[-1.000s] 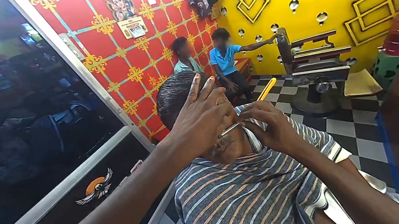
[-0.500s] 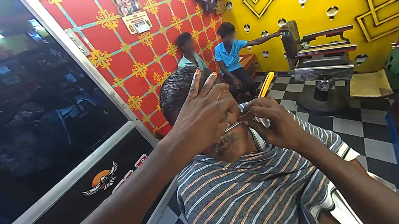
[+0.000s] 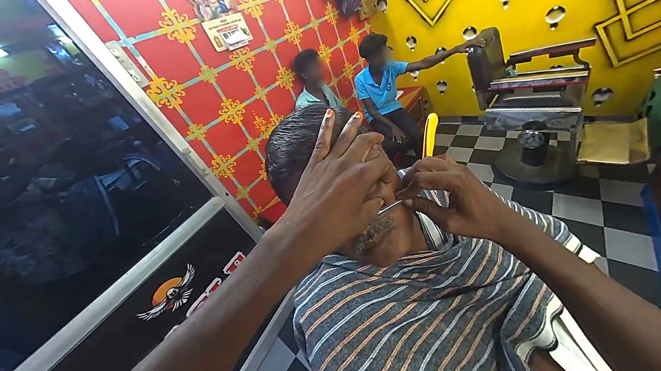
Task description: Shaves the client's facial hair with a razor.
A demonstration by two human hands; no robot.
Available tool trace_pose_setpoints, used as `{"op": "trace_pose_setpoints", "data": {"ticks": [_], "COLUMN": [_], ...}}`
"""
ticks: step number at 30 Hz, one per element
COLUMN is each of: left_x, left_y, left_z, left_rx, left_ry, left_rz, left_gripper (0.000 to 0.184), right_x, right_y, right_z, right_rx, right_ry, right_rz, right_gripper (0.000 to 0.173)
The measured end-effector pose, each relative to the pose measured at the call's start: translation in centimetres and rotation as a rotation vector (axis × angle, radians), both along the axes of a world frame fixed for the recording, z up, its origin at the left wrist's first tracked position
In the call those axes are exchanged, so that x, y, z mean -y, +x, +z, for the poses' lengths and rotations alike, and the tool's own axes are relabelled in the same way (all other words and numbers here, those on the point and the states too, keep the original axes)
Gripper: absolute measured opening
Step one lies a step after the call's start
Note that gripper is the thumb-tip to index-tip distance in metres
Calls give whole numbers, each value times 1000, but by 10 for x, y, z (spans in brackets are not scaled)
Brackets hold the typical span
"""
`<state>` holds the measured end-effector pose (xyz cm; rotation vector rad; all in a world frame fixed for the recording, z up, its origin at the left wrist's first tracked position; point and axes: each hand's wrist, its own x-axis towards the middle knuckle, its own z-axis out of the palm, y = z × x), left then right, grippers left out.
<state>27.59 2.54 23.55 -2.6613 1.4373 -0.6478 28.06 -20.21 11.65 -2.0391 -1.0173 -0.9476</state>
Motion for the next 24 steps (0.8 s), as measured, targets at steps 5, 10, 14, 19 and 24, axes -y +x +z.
{"op": "trace_pose_setpoints", "data": {"ticks": [5, 10, 14, 19, 24], "left_x": [0, 1, 8, 30, 38], "left_y": [1, 1, 0, -3, -1], "left_z": [0, 0, 7, 10, 9], "left_rx": [8, -12, -32, 17, -21], "left_ry": [-5, -23, -7, 181, 292], "left_rz": [-12, 1, 45, 112, 159], "left_gripper": [15, 18, 23, 28, 30], "right_x": [0, -1, -7, -15, -21], "right_y": [-1, -3, -14, -16, -14], "right_z": [2, 0, -18, -42, -48], "right_rx": [-20, -38, 90, 105, 103], "right_ry": [-5, 10, 238, 394, 368], "right_rz": [14, 10, -106, -163, -195], "right_gripper": [10, 11, 14, 13, 13]}}
